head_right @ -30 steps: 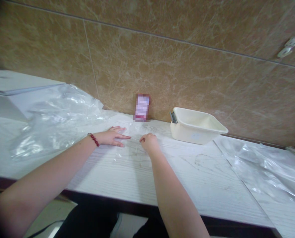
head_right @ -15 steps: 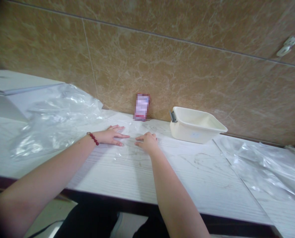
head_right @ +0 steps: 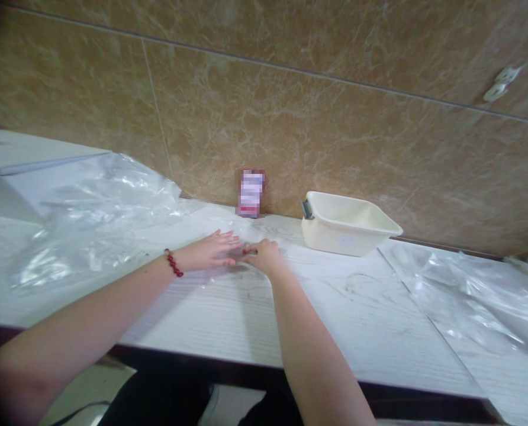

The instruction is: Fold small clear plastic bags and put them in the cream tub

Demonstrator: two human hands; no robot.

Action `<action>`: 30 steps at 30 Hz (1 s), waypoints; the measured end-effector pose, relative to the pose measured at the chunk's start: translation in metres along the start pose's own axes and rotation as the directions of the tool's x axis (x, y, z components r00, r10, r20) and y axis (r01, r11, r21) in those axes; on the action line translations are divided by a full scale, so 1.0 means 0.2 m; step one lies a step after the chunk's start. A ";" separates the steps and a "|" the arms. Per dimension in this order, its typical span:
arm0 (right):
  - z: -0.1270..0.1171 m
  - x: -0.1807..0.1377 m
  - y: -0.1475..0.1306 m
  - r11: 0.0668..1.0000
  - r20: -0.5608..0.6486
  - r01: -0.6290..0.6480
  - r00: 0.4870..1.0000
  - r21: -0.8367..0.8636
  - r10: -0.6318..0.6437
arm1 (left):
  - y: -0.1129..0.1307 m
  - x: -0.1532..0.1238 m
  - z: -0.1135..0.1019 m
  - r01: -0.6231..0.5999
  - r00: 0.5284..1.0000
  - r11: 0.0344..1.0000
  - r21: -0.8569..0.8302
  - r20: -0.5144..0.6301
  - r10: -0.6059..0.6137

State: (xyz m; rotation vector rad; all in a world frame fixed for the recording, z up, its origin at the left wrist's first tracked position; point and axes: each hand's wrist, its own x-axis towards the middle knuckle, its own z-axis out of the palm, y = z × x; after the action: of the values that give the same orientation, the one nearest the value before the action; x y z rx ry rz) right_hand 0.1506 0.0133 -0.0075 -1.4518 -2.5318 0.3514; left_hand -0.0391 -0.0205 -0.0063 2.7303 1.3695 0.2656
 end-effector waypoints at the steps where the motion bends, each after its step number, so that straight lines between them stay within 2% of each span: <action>1: 0.00 0.00 0.00 1.000 -0.007 0.003 1.000 -0.017 -0.003 | 0.04 0.00 0.01 -0.038 0.999 0.999 0.003 0.018 0.038; 3: 0.01 0.01 0.01 0.999 -0.022 0.005 1.000 -0.048 -0.006 | 0.09 0.01 0.04 -0.075 0.996 0.997 0.011 0.044 0.074; 6: 0.03 0.02 0.02 0.998 -0.029 0.007 1.000 -0.068 -0.009 | 0.14 0.01 0.06 -0.066 0.997 0.998 0.025 0.049 0.064; 10: 0.03 0.01 0.01 0.998 -0.030 0.021 0.999 -0.056 -0.023 | 0.16 0.00 0.08 -0.042 0.996 0.999 0.028 0.074 0.040; 14: -0.04 -0.02 0.01 1.000 -0.070 0.020 0.997 -0.023 -0.022 | 0.15 0.00 0.09 -0.033 0.993 0.998 0.049 0.113 0.028; 17: -0.14 -0.05 0.07 0.998 -0.087 -0.069 0.994 -0.003 0.069 | 0.16 -0.01 0.09 -0.025 0.991 0.998 0.052 0.131 0.018; 20: -0.23 -0.10 0.16 0.966 -0.104 -0.247 0.965 -0.070 0.239 | 0.16 -0.01 0.07 -0.015 0.988 0.999 0.044 0.152 0.009; 22: -0.28 -0.12 0.23 0.941 -0.028 -0.319 0.948 -0.112 0.318 | 0.16 -0.01 0.07 -0.009 0.985 0.999 0.036 0.170 0.003; 26: -0.30 -0.15 0.31 0.927 0.143 -0.349 0.919 -0.140 0.368 | 0.16 -0.01 0.06 0.006 0.981 0.999 0.033 0.194 -0.012; 28: -0.29 -0.14 0.33 0.922 0.135 -0.357 0.917 -0.150 0.376 | 0.16 -0.01 0.07 0.006 0.979 0.999 0.035 0.201 -0.013; 30: -0.26 -0.11 0.35 0.900 0.065 -0.402 0.907 -0.168 0.417 | 0.15 -0.01 0.07 0.004 0.979 0.999 0.039 0.205 -0.012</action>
State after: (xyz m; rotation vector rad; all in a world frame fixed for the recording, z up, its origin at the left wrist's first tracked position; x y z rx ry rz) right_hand 0.2336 0.0328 0.0198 -2.0827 -2.3500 0.3046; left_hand -0.0131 -0.0400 -0.0153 2.6912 1.3415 -0.0434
